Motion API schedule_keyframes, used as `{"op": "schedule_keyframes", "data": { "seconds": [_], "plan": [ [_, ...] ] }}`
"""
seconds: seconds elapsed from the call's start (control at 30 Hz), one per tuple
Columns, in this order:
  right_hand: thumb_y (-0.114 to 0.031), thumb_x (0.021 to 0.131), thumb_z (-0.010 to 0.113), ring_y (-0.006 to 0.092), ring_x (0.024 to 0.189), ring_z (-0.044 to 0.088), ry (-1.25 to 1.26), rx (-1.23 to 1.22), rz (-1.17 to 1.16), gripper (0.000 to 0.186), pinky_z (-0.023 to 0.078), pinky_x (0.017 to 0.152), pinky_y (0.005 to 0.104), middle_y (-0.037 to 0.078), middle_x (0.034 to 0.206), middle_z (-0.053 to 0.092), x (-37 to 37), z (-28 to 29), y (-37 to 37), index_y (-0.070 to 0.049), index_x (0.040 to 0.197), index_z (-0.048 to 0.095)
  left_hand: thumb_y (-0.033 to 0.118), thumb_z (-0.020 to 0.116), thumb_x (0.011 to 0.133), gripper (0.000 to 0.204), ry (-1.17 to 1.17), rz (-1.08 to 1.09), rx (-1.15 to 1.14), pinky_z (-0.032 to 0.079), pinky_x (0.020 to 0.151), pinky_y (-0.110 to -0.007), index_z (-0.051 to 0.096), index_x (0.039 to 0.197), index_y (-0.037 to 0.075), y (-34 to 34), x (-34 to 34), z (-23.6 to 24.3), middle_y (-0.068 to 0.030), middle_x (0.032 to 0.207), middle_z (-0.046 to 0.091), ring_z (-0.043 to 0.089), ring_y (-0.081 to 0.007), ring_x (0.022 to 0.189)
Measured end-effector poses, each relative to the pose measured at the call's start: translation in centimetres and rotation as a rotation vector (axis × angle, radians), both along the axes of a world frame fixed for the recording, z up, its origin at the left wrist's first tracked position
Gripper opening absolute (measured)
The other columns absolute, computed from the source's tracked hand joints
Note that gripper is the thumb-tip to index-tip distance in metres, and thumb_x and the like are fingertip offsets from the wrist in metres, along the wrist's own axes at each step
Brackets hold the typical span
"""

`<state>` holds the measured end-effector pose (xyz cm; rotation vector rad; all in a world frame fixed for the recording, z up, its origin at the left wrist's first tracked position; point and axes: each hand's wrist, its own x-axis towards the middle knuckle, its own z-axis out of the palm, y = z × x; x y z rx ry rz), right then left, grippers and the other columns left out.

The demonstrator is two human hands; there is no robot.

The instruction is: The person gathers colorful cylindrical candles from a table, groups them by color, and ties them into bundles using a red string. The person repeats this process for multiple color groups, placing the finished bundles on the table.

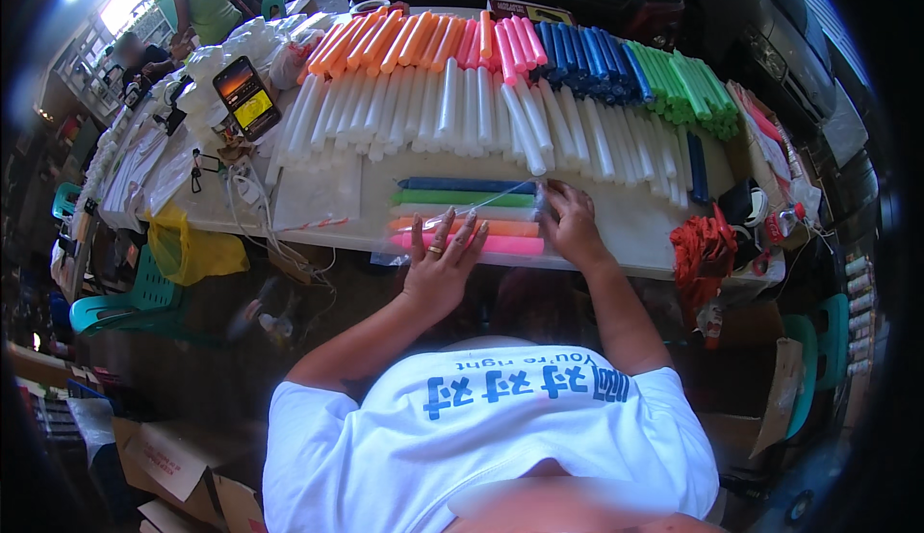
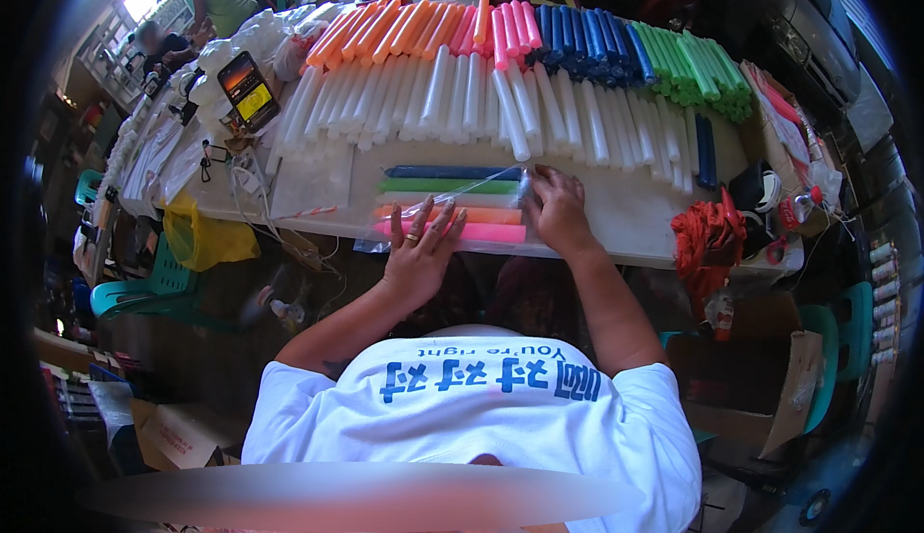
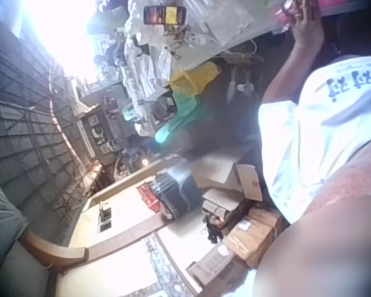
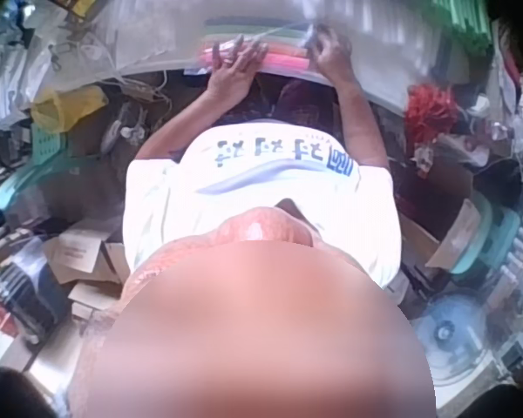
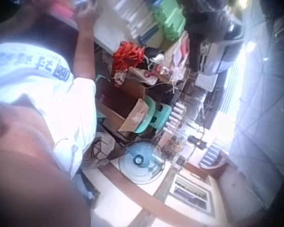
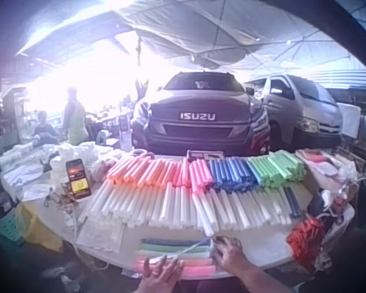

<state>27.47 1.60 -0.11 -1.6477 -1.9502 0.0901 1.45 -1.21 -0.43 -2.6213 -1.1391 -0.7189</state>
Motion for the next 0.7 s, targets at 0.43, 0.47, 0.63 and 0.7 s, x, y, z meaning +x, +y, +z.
{"op": "schedule_keyframes", "data": {
  "seconds": [0.43, 0.47, 0.63, 0.7],
  "plan": [
    [-0.015, 0.086, 0.06, 0.0318, 0.118, 0.049, 0.122, 0.158, -0.022, 0.03, 0.035, 0.099, 0.0446, 0.016, 0.121, 0.058, 0.7, -0.2, -0.1, -0.012, 0.115, 0.064, 0.007, 0.057, 0.078, 0.054, -0.047, -0.085, 0.053, 0.022, 0.111, -0.055, 0.053, 0.131, 0.013, 1.9, 0.0, -0.3, -0.0107, 0.138, 0.047, 0.041, -0.0313, 0.131],
    [-0.015, 0.085, 0.061, 0.0315, 0.114, 0.051, 0.171, 0.2, -0.059, 0.027, 0.037, 0.097, 0.0439, 0.015, 0.117, 0.059, 1.0, 0.0, -0.5, -0.01, 0.112, 0.065, 0.007, 0.058, 0.077, 0.052, -0.07, -0.083, 0.069, 0.026, 0.11, -0.051, 0.056, 0.129, 0.013, 2.0, 0.2, -0.3, -0.0105, 0.135, 0.05, 0.044, -0.0304, 0.129],
    [-0.015, 0.083, 0.065, 0.0305, 0.101, 0.057, 0.263, 0.175, -0.144, 0.017, 0.038, 0.093, 0.044, 0.011, 0.104, 0.063, 1.9, 0.9, -3.8, -0.007, 0.097, 0.068, 0.008, 0.06, 0.074, 0.033, -0.21, -0.185, 0.096, 0.042, 0.094, -0.042, 0.063, 0.107, 0.008, 1.9, 0.4, -0.4, -0.0076, 0.109, 0.058, 0.055, -0.0267, 0.105],
    [-0.017, 0.082, 0.067, 0.03, 0.101, 0.056, 0.192, 0.052, -0.165, 0.016, 0.037, 0.093, 0.0453, 0.011, 0.102, 0.063, 1.8, 1.2, -5.0, -0.006, 0.093, 0.069, 0.008, 0.06, 0.074, 0.027, -0.235, -0.221, 0.107, 0.044, 0.089, -0.041, 0.063, 0.101, 0.006, 1.8, 0.4, -0.5, -0.0071, 0.102, 0.058, 0.056, -0.026, 0.098]
  ]
}}
